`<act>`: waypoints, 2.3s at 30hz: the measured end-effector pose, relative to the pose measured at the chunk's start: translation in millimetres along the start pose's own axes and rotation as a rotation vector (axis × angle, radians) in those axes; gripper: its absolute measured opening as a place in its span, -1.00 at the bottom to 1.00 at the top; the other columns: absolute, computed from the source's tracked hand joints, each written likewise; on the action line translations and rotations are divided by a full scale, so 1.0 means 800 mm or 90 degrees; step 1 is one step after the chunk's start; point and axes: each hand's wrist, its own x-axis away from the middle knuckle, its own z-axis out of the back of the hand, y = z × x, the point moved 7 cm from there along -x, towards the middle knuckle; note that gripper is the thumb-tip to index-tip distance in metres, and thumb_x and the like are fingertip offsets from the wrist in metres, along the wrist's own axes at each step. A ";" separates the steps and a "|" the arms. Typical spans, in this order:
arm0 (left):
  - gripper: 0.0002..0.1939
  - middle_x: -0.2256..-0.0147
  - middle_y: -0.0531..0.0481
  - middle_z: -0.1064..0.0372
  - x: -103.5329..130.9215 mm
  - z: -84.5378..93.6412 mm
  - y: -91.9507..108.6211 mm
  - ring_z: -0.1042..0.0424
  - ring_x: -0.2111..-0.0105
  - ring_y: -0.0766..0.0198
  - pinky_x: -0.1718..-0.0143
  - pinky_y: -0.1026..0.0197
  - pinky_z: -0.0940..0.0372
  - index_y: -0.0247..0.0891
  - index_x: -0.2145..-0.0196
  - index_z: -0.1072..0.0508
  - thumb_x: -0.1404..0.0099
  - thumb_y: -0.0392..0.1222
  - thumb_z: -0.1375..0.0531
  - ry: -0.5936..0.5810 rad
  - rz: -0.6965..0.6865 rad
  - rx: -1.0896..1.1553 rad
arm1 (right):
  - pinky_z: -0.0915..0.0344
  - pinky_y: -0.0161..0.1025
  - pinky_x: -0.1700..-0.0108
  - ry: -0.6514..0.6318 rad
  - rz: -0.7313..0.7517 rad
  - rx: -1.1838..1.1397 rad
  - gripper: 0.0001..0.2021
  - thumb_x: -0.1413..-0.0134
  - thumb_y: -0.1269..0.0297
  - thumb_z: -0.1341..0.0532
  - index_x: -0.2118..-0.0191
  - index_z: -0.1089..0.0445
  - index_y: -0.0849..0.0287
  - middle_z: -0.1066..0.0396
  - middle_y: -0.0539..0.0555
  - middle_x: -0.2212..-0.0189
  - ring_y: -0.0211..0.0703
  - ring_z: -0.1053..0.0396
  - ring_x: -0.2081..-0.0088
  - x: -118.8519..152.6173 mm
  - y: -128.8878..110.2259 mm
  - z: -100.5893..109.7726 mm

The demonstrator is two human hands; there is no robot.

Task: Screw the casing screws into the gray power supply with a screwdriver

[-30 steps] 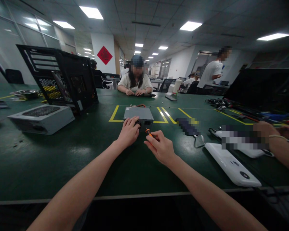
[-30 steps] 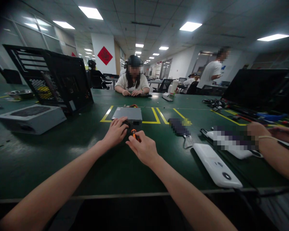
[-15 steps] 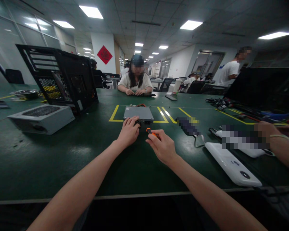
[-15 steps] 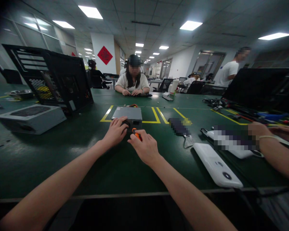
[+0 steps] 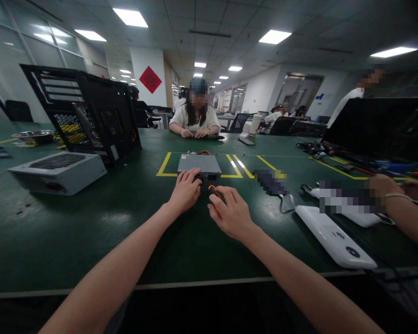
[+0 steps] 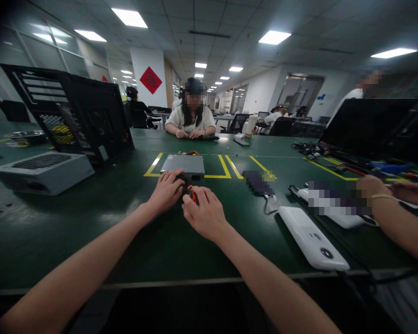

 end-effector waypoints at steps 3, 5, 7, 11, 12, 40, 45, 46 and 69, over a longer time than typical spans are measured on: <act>-0.77 -0.14 -0.11 -0.12 0.000 -0.001 0.000 -0.06 -0.17 0.09 -0.19 -0.07 0.04 -0.22 0.22 -0.40 -0.24 -0.31 0.01 -0.004 -0.002 -0.001 | -0.25 -0.02 -0.03 -0.014 0.052 -0.023 -0.68 -0.10 0.41 -0.04 0.00 -0.24 0.17 -0.20 0.24 -0.07 0.03 -0.17 -0.07 0.000 -0.009 -0.002; -0.77 -0.14 -0.10 -0.13 0.000 -0.002 -0.001 -0.06 -0.17 0.09 -0.18 -0.07 0.04 -0.21 0.21 -0.41 -0.25 -0.30 0.01 -0.006 -0.001 -0.004 | -0.27 -0.08 -0.02 -0.019 0.078 -0.008 -0.65 -0.11 0.46 -0.02 -0.03 -0.21 0.11 -0.19 0.18 -0.11 -0.03 -0.19 -0.06 0.000 -0.012 -0.005; -0.77 -0.14 -0.10 -0.13 0.000 -0.002 -0.001 -0.06 -0.17 0.09 -0.19 -0.06 0.04 -0.22 0.21 -0.41 -0.24 -0.30 0.00 -0.006 -0.001 -0.008 | -0.31 -0.13 0.05 -0.017 0.060 0.017 -0.68 -0.14 0.45 -0.01 -0.01 -0.24 0.07 -0.26 0.16 -0.06 -0.06 -0.26 0.00 0.000 -0.009 -0.005; -0.79 -0.14 -0.12 -0.13 0.000 -0.002 -0.001 -0.07 -0.16 0.10 -0.19 -0.05 0.03 -0.23 0.23 -0.41 -0.25 -0.29 -0.01 0.001 -0.003 -0.019 | -0.33 -0.10 0.08 -0.010 0.022 0.031 -0.74 -0.14 0.37 -0.04 0.06 -0.30 0.16 -0.33 0.23 0.03 -0.01 -0.28 0.02 -0.001 -0.005 -0.002; -0.78 -0.14 -0.12 -0.13 0.000 -0.001 0.000 -0.07 -0.16 0.10 -0.19 -0.05 0.03 -0.24 0.22 -0.41 -0.25 -0.29 0.00 0.002 -0.005 -0.020 | -0.31 -0.08 0.04 -0.007 0.039 0.030 -0.72 -0.13 0.38 -0.04 0.03 -0.29 0.20 -0.31 0.24 0.00 0.00 -0.25 -0.02 -0.001 -0.008 -0.001; -0.78 -0.14 -0.13 -0.12 -0.001 -0.001 -0.002 -0.04 -0.18 0.10 -0.20 -0.05 0.07 -0.25 0.22 -0.41 -0.24 -0.30 -0.01 -0.016 -0.009 -0.001 | -0.28 -0.27 0.29 -0.077 0.124 0.195 -0.72 -0.18 0.46 0.03 0.04 -0.26 0.16 -0.31 0.20 0.00 -0.12 -0.34 0.14 -0.014 -0.037 0.006; -0.79 -0.13 -0.13 -0.14 0.000 -0.003 -0.003 -0.07 -0.16 0.11 -0.19 -0.04 0.06 -0.24 0.23 -0.41 -0.24 -0.31 -0.01 0.002 -0.006 -0.007 | -0.28 -0.22 0.28 -0.070 0.056 0.193 -0.77 -0.16 0.37 -0.02 0.08 -0.28 0.21 -0.35 0.23 0.09 -0.07 -0.34 0.17 -0.017 -0.029 0.008; -0.79 -0.13 -0.13 -0.14 0.000 -0.003 -0.002 -0.07 -0.16 0.11 -0.19 -0.04 0.05 -0.24 0.23 -0.41 -0.24 -0.31 -0.01 0.004 -0.008 -0.007 | -0.29 -0.19 0.22 -0.064 0.057 0.179 -0.75 -0.15 0.37 -0.03 0.06 -0.27 0.24 -0.33 0.25 0.06 -0.01 -0.29 0.08 -0.017 -0.030 0.009; -0.78 -0.14 -0.13 -0.13 -0.001 -0.001 -0.002 -0.06 -0.17 0.11 -0.19 -0.06 0.05 -0.23 0.23 -0.41 -0.24 -0.31 0.00 -0.006 0.000 0.006 | -0.26 -0.24 0.31 -0.061 0.053 0.195 -0.80 -0.19 0.35 0.00 0.12 -0.29 0.19 -0.36 0.23 0.14 -0.10 -0.34 0.23 -0.016 -0.030 0.008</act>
